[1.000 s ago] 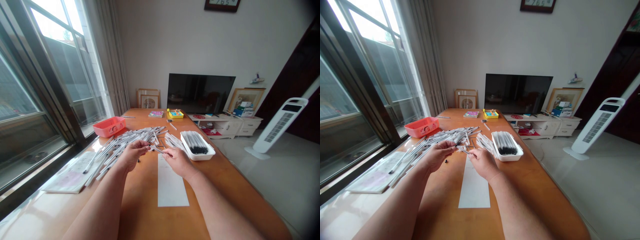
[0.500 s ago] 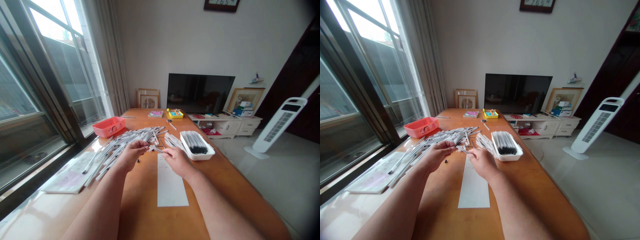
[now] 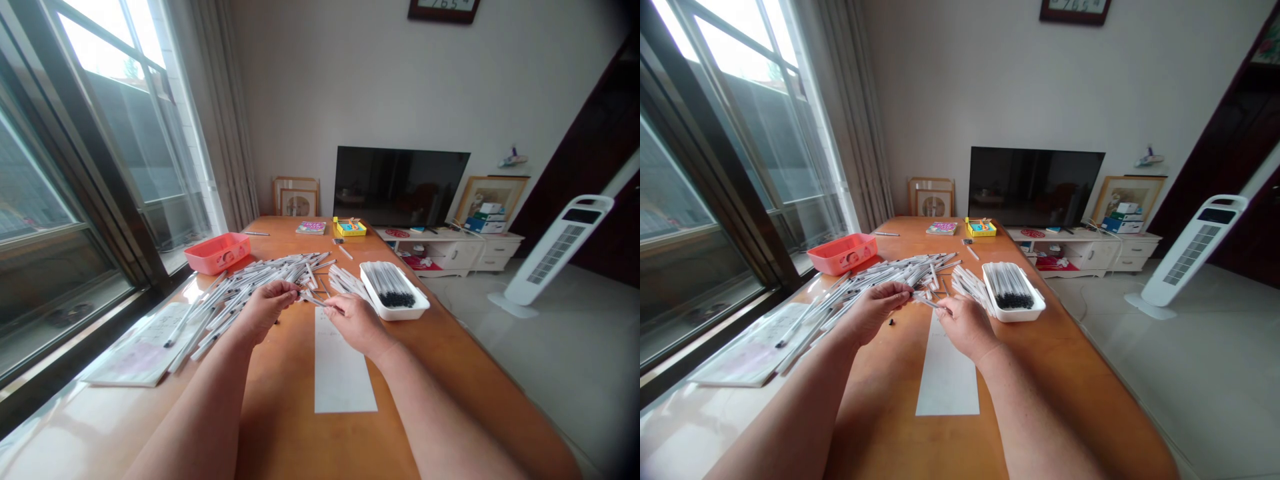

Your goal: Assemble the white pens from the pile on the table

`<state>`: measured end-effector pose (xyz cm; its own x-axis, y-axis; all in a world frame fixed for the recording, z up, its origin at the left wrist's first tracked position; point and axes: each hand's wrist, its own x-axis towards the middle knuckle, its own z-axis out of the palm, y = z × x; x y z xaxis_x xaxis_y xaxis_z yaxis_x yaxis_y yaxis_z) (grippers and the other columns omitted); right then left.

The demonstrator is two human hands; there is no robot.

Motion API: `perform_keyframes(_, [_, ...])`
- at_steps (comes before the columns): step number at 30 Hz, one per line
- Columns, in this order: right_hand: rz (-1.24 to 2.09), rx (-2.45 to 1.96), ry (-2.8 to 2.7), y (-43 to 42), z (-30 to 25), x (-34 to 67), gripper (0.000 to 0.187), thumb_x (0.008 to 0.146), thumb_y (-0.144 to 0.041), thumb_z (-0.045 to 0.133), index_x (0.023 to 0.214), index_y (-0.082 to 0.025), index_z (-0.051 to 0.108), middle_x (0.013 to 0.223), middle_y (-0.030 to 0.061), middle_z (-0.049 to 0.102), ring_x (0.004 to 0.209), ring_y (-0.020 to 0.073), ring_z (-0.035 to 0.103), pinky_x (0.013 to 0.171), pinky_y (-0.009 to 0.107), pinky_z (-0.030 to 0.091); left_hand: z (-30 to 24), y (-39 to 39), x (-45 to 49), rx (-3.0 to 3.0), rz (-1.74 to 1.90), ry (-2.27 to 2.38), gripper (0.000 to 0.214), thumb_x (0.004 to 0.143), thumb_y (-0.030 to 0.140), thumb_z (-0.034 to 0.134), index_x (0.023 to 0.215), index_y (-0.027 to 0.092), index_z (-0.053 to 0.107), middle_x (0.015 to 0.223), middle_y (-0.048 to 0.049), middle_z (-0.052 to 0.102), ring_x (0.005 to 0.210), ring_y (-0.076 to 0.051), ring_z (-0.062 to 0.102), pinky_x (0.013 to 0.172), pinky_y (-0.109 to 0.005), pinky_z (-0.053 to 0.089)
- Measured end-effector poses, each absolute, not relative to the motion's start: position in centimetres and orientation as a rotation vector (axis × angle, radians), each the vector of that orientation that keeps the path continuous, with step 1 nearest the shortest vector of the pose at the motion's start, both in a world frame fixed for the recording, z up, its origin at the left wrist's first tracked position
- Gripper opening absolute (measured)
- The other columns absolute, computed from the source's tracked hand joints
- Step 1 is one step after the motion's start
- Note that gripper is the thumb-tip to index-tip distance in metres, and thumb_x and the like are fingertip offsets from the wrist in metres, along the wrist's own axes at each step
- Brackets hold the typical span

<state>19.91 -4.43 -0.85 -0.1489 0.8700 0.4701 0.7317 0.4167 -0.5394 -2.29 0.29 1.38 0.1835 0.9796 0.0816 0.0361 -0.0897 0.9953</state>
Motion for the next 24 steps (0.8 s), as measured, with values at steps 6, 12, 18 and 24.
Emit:
perform_keyframes(6, [0.215,-1.355,-1.922,-4.48,-0.81,19.90,0.018,0.090,-0.027,0.061,0.099,-0.025,0.076,0.091,0.0051,0.072,0.095,0.0215,0.062,0.086,0.032,0.045,1.48,0.32,-2.33,1.416,1.082,1.071,0.028,0.062,0.035,0.081,0.083,0.019,0.072,0.067,-0.0015,0.063,0.062,-0.016,0.055,0.049,-0.024,0.037])
perform_keyframes(12, [0.400,-1.307,-1.856,-4.68,-0.54,19.82,0.019,0.092,-0.030,0.057,0.088,-0.021,0.073,0.079,0.0019,0.068,0.079,0.0175,0.059,0.071,0.027,0.044,1.65,0.18,-2.23,1.401,1.080,1.056,0.027,0.062,0.034,0.082,0.082,0.019,0.072,0.068,-0.0014,0.064,0.062,-0.016,0.056,0.049,-0.024,0.037])
perform_keyframes(18, [0.813,-1.282,-1.714,-4.63,-0.65,19.55,0.031,0.095,-0.040,0.050,0.080,-0.018,0.065,0.068,-0.0022,0.060,0.057,0.0114,0.047,0.052,0.023,0.035,1.72,0.23,-2.16,1.383,1.136,0.974,0.030,0.064,0.036,0.081,0.087,0.018,0.072,0.077,-0.0041,0.068,0.071,-0.018,0.060,0.060,-0.027,0.045])
perform_keyframes(24, [0.781,-1.244,-1.715,-4.73,-0.48,19.30,0.032,0.094,-0.042,0.049,0.078,-0.019,0.063,0.069,-0.0024,0.058,0.060,0.0117,0.046,0.055,0.023,0.036,1.43,0.43,-1.85,1.280,1.168,0.888,0.036,0.073,0.047,0.077,0.094,0.019,0.070,0.085,-0.0069,0.070,0.075,-0.017,0.062,0.071,-0.029,0.047])
